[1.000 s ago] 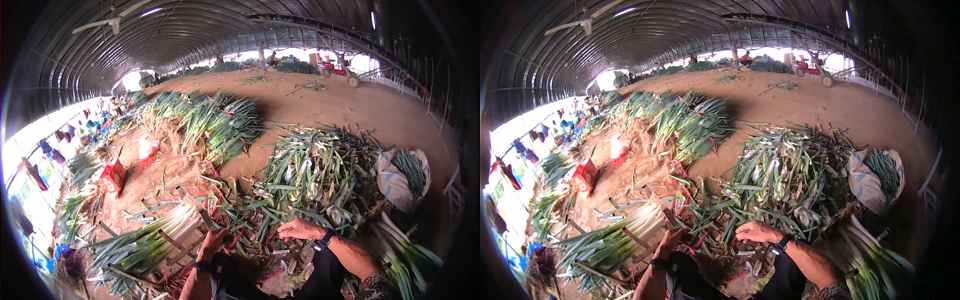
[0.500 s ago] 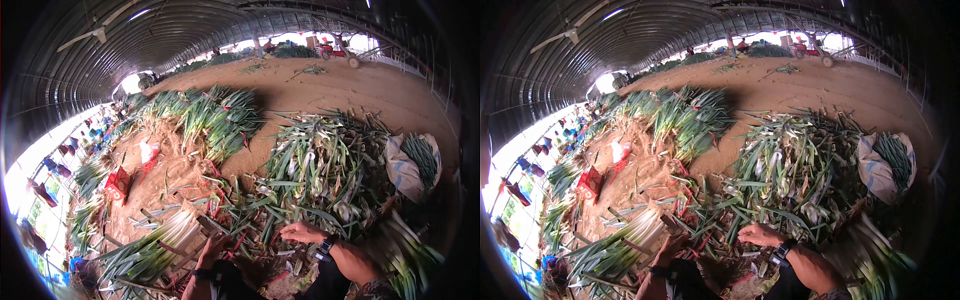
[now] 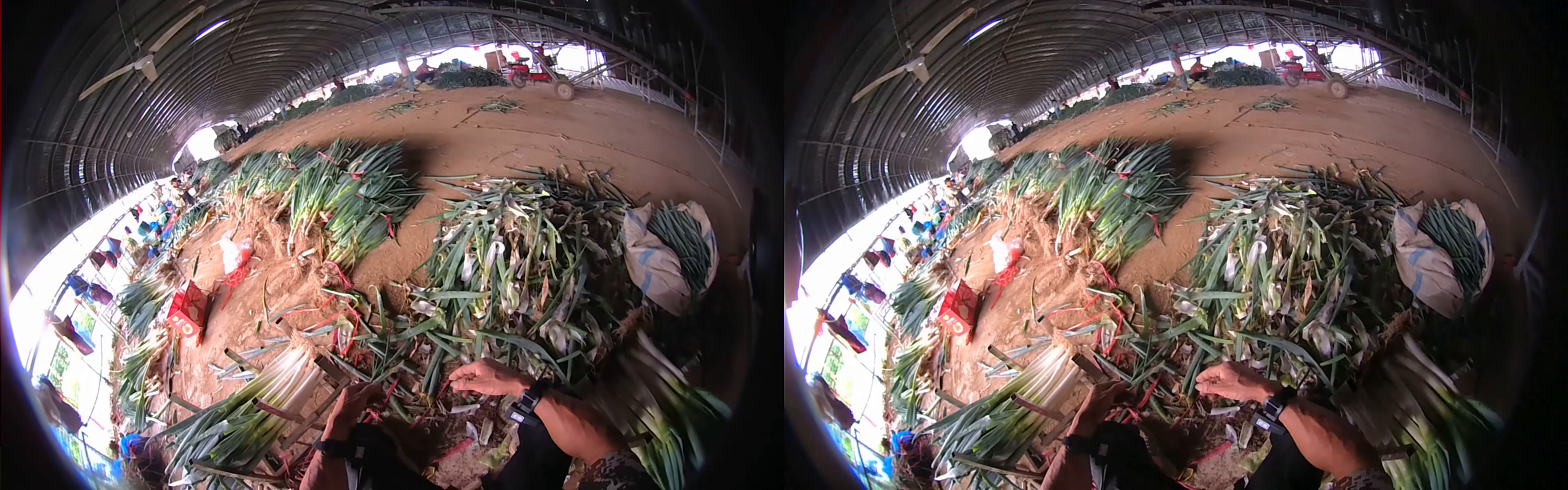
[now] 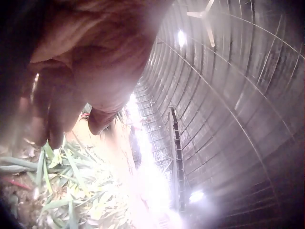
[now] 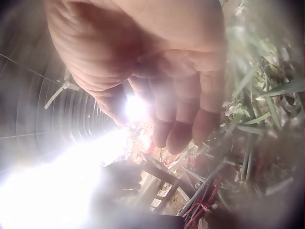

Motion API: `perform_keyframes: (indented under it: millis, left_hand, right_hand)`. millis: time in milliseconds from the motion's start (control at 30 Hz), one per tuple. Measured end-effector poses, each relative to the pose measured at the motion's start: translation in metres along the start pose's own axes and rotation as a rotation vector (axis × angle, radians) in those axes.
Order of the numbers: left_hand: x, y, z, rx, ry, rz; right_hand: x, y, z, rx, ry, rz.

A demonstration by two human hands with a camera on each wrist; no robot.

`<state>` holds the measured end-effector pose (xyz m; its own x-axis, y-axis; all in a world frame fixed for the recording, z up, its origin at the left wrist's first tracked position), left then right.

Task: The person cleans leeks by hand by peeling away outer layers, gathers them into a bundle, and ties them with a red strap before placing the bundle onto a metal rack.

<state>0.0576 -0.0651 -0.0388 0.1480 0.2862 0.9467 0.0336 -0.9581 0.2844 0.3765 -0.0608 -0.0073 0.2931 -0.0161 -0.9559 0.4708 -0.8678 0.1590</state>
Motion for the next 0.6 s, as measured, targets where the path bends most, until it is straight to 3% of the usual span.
perform_keyframes:
  millis: [600]
  left_hand:
    - [0.011, 0.02, -0.011, 0.077, 0.042, -0.017]
  right_hand:
    - [0.001, -0.003, 0.01, -0.01, 0.051, 0.04]
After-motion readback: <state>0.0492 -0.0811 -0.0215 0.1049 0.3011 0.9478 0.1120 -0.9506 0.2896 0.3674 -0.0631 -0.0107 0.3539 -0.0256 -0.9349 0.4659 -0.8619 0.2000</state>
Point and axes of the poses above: each hand's wrist, its own y-axis away from the middle knuckle, its own z-axis out of the palm, x = y × z, the point moved 5 cm from there along -y, towards the middle knuckle, and after that the axes turned 9 degrees about x, right-handed, at the moved point
